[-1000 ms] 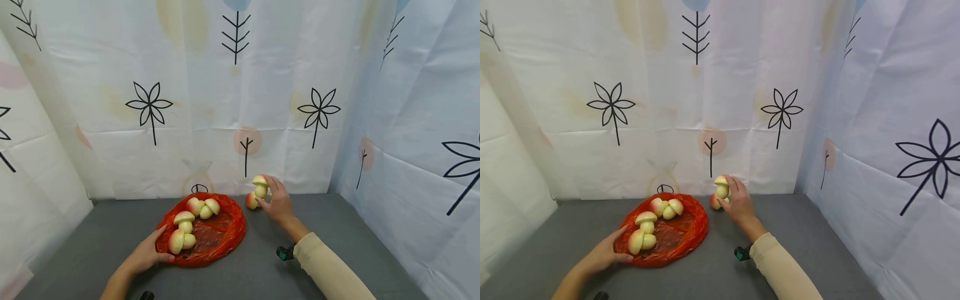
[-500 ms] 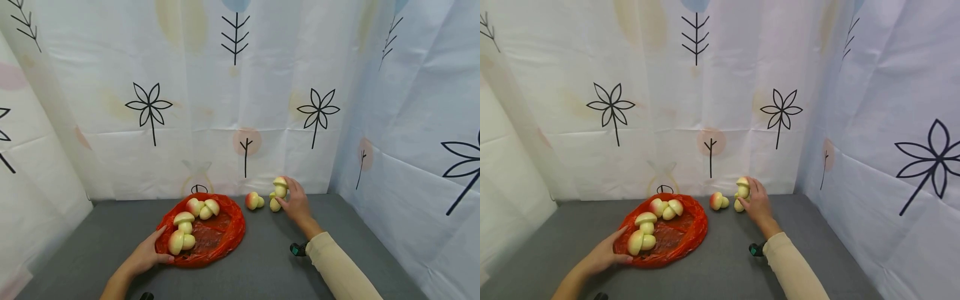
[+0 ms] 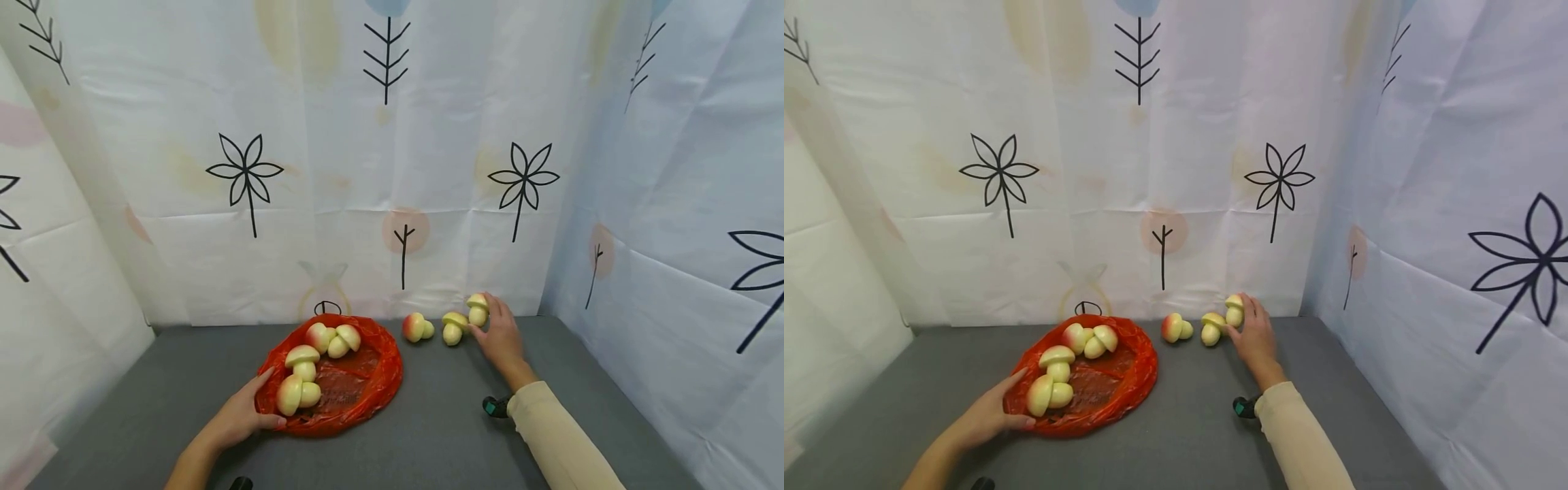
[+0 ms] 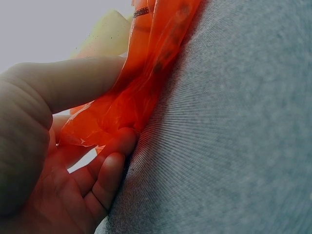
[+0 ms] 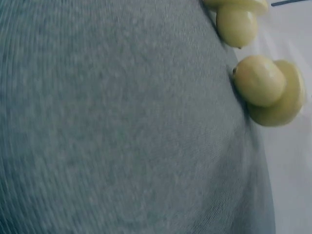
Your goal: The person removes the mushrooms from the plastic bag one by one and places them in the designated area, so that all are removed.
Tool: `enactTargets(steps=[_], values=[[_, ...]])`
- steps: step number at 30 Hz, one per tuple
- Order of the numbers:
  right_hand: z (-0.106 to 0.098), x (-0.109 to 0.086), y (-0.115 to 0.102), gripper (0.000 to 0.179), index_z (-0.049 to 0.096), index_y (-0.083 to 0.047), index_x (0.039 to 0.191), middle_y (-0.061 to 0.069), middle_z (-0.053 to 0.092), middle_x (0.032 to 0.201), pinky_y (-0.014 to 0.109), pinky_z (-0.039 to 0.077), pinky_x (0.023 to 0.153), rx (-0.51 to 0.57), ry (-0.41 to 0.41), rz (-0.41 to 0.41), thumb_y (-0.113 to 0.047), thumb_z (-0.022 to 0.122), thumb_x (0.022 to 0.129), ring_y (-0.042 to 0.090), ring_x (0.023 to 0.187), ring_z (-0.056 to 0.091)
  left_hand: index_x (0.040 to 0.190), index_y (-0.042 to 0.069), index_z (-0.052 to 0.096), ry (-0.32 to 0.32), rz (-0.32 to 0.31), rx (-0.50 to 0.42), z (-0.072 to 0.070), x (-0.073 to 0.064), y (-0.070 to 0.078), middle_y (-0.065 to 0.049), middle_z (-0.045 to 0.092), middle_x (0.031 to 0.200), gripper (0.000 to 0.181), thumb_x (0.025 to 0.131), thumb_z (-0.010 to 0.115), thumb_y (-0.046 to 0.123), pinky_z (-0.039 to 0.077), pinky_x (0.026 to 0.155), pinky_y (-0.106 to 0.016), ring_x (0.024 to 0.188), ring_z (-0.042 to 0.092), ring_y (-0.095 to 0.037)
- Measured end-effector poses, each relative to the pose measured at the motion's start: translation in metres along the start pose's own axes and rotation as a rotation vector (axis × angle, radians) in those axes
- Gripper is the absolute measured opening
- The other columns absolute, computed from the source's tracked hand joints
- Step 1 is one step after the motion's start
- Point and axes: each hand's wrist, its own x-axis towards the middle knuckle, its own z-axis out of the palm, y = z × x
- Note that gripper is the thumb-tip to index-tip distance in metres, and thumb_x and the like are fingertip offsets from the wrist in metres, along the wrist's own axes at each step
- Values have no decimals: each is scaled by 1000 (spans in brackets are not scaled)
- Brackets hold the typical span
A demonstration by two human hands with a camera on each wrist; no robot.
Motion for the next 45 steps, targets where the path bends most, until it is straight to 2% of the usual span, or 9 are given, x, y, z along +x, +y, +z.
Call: enactTargets(steps=[11, 26, 45], values=[[-1, -6, 13, 79, 42, -4, 141, 22, 44, 136, 57, 39, 95, -28, -46, 84, -14, 85, 76, 44, 118, 46, 150, -6, 25, 6, 16, -8, 0, 0, 1, -38, 28, 146, 105, 72, 84, 32, 30, 101, -65, 133, 29, -54], [2, -17, 13, 77, 35, -4, 146, 25, 41, 138, 60, 41, 90, -66, -239, 203, -16, 79, 83, 46, 118, 45, 150, -7, 25, 5, 16, -8, 1, 0, 1, -38, 29, 146, 106, 72, 85, 32, 30, 101, -66, 132, 29, -53], [3, -16, 15, 76, 36, -5, 146, 26, 39, 140, 61, 41, 88, -64, -284, 212, -15, 79, 83, 47, 118, 43, 150, -6, 25, 4, 8, -3, 0, -1, 0, -37, 29, 147, 106, 72, 85, 33, 30, 101, -66, 133, 29, -53]])
